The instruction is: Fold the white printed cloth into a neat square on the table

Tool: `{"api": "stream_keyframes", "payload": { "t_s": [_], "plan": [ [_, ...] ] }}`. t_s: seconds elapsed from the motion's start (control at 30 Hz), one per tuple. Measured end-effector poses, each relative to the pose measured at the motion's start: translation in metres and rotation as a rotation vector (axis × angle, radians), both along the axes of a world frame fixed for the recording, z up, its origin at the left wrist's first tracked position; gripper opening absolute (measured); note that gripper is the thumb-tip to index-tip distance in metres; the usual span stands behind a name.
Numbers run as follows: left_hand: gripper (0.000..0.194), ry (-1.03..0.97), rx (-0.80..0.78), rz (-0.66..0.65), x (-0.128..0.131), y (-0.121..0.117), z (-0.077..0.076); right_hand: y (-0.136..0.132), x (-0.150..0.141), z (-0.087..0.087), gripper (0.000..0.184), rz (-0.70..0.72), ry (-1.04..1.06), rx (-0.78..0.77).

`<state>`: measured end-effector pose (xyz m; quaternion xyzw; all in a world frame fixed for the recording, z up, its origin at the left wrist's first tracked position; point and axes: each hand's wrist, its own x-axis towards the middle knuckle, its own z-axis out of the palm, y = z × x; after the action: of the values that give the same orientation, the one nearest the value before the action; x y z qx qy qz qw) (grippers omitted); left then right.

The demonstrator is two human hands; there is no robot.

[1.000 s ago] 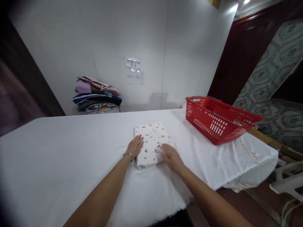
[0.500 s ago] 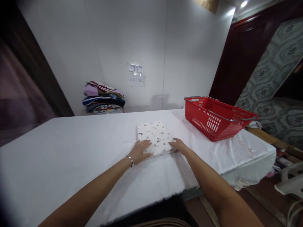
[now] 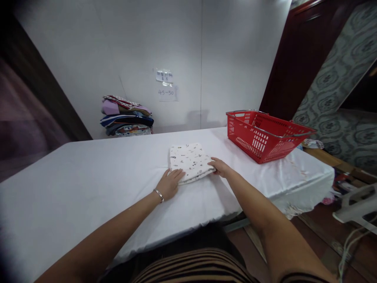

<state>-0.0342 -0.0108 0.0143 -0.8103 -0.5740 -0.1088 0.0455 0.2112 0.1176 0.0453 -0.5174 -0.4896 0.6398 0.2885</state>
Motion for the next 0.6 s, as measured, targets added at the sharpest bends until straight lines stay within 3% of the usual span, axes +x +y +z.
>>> {"api": "stream_keyframes", "payload": {
  "t_s": [0.23,0.37,0.47,0.6],
  "plan": [
    [0.07,-0.058,0.013,0.093,0.063,0.016,0.002,0.001,-0.001,0.003,0.064,0.017,0.055,-0.002],
    [0.066,-0.113,0.117,0.176,0.091,0.031,0.002,-0.001,-0.005,0.01,0.062,0.026,0.066,0.003],
    [0.063,-0.155,0.191,0.189,0.099,0.039,0.0,-0.004,-0.01,0.015,0.051,0.032,0.094,0.013],
    [0.059,-0.194,0.123,0.195,0.093,0.046,0.003,-0.008,-0.012,0.013,0.03,0.101,0.187,0.037]
  ]
}}
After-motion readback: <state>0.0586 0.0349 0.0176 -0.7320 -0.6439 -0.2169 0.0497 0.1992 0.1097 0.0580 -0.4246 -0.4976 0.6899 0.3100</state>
